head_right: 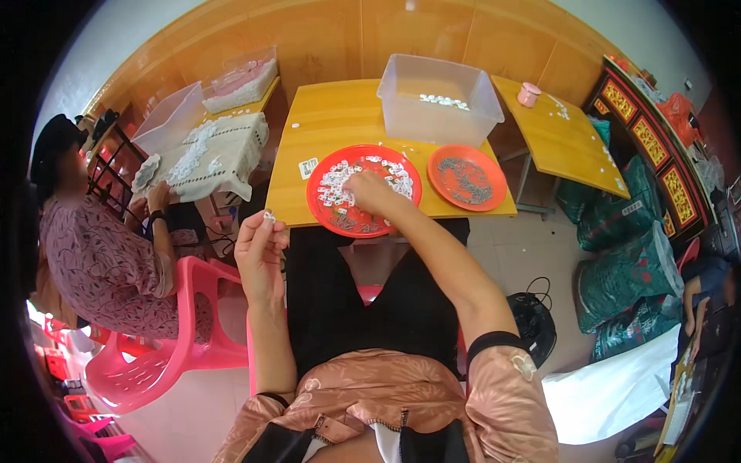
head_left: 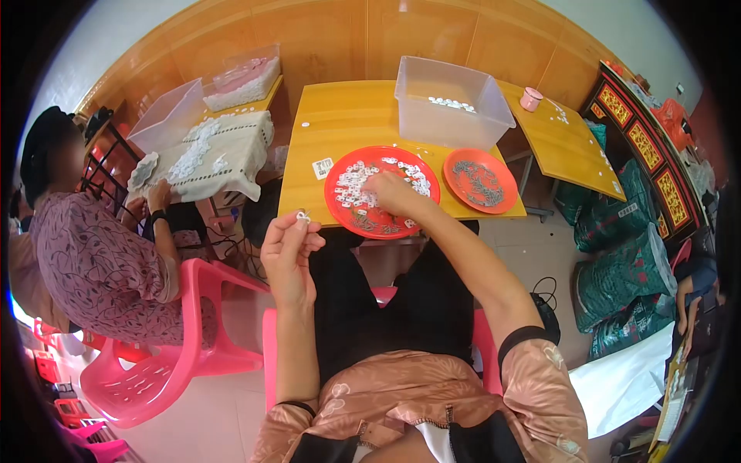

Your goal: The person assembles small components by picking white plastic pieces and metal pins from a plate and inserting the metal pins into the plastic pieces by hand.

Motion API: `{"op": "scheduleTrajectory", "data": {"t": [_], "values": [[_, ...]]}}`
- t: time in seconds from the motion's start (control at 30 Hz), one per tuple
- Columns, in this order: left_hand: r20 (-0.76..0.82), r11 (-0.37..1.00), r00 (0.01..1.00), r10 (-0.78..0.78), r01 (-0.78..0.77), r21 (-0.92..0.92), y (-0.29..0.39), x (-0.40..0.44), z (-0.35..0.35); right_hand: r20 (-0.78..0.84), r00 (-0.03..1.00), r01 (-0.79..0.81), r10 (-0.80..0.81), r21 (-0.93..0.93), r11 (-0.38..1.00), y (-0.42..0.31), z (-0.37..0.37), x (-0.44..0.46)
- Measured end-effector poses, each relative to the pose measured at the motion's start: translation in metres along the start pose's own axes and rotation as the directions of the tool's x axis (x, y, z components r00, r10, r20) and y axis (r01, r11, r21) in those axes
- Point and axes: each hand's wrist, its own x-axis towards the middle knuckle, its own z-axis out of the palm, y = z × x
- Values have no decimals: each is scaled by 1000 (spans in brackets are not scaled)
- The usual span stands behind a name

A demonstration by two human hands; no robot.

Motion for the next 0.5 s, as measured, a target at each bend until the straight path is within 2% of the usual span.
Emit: {"op": "scheduleTrajectory", "data": {"t": [0.03, 0.1, 0.13, 0.17, 0.23, 0.27, 0.4, 0.5], "values": [[-6, 1000, 1000, -2, 2, -4, 1, 0, 0, 7, 1000, 1, -1, -2, 1000, -1, -9, -3], [-2, 1000, 1000, 2, -2, 11, 3, -1, 2, 127, 989, -52, 70, -141, 989, 6, -30, -9], [-1, 1000, 1000, -3, 3, 4, 2, -1, 1, -212, 973, 78, -88, -56, 995, 20, -23, -16], [-1, 1000, 1000, -9, 9, 7, 1, 0, 1, -209, 974, 72, -84, -61, 995, 39, -22, -23], [1, 1000, 1000, -17, 17, 7, -2, 0, 2, -140, 985, -112, 102, -68, 991, 44, -43, -35], [2, 1000, 1000, -23, 23, 14, -3, 0, 3, -154, 972, -184, 178, -27, 982, 45, -52, -40], [12, 999, 999, -42, 42, 33, -5, 0, 4, -183, 956, -234, 228, -9, 972, 58, -62, -40], [6, 999, 999, -42, 42, 28, -5, -1, 4, -249, 943, -202, 221, 101, 974, 56, -55, -25]]}}
